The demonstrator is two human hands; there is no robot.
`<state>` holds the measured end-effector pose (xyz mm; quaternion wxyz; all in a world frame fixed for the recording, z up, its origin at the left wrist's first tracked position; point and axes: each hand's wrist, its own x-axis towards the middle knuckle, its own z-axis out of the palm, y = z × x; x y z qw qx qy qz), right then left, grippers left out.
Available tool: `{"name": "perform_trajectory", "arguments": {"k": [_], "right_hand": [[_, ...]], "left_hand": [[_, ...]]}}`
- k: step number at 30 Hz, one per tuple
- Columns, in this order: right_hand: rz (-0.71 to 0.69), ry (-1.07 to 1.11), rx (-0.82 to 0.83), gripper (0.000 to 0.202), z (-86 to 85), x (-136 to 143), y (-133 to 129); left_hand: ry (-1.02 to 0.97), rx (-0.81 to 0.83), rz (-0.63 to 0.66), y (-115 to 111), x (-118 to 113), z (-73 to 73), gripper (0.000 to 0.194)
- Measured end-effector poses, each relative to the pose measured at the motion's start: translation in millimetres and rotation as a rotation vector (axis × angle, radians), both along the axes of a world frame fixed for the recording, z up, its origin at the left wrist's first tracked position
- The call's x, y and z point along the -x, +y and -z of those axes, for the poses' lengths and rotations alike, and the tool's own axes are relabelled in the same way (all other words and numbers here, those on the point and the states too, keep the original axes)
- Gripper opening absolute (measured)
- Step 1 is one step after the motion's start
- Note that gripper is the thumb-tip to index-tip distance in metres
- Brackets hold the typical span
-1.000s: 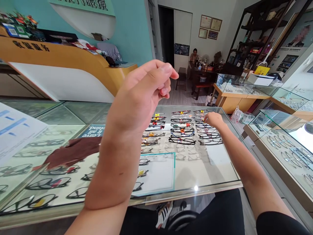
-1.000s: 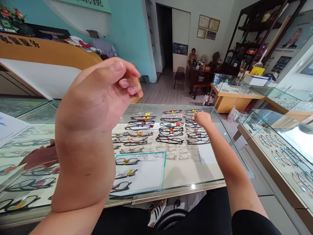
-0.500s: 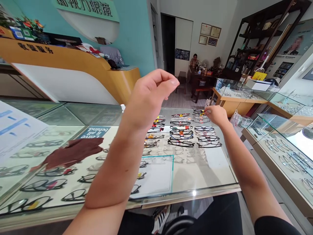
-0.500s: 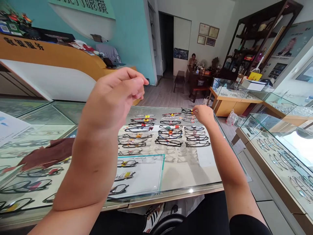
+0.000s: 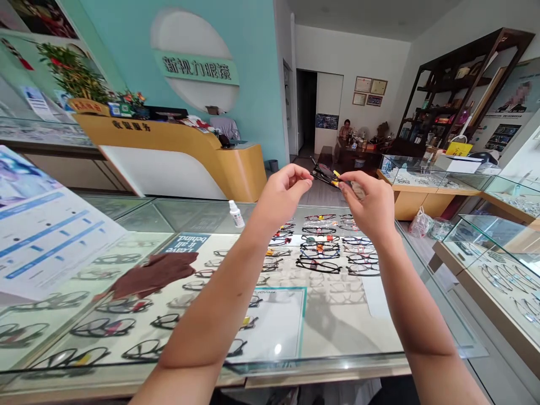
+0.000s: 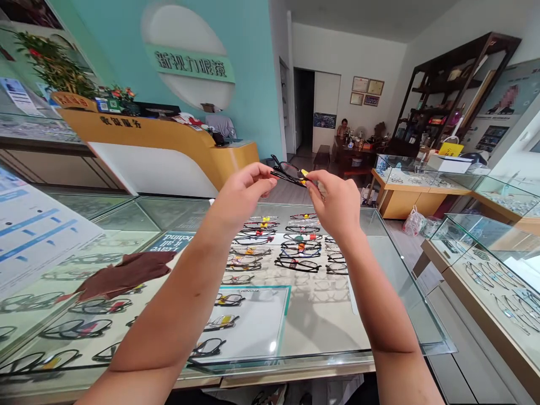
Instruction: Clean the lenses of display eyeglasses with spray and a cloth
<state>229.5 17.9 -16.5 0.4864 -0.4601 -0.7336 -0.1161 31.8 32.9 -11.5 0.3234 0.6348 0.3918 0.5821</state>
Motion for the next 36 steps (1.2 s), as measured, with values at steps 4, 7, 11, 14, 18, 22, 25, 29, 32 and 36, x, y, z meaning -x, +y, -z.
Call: {"name": "perform_trajectory", "arguments": {"k": [4, 7, 11, 14, 18, 22, 25, 29, 32, 36], "right_hand": [[0.030, -0.039, -0.145, 0.018, 5.2, -1, 2], [0.063, -0.080, -0.262, 0.022, 6.8, -1, 5], [0.090, -0.183, -0.424, 0.030, 6.6, 0, 7], [0.077, -0.242, -0.475, 0.032, 5.9, 0, 5], [0.058, -0.229, -0.374, 0.037, 3.8, 2, -1], [0.010, -0.194, -0.236, 0.039, 2.1, 4, -5], [-0.006, -0.189, -0.225, 0.039, 3.9, 5, -3], [-0.025, -0.053, -0.223, 0.033, 9.1, 7, 0], [-0.105, 0.239, -0.141, 0.025, 9.8, 10, 0], [-0.450, 0.534, 0.184, 0.024, 4.6, 12, 2]], "left_hand": [[-0.033, 0.123, 0.242, 0, -2, 0.1, 0.012], [-0.192, 0.284, 0.480, 1, -1, -0.7, 0.021], [-0.316, 0.511, 0.633, 6, 4, -2.6, 0.022], [-0.317, 0.604, 0.720, 5, 6, -5.0, 0.024], [-0.284, 0.611, 0.735, 0, 6, -6.8, 0.028], [-0.169, 0.497, 0.704, -3, 5, -5.1, 0.034], [-0.040, 0.332, 0.656, -4, 2, -3.1, 0.045], [0.031, 0.035, 0.444, -4, -6, -0.1, 0.048], [0.015, -0.077, 0.309, -4, -11, 3.3, 0.044], [0.072, -0.150, 0.204, -6, -12, 7.9, 0.033]]}}
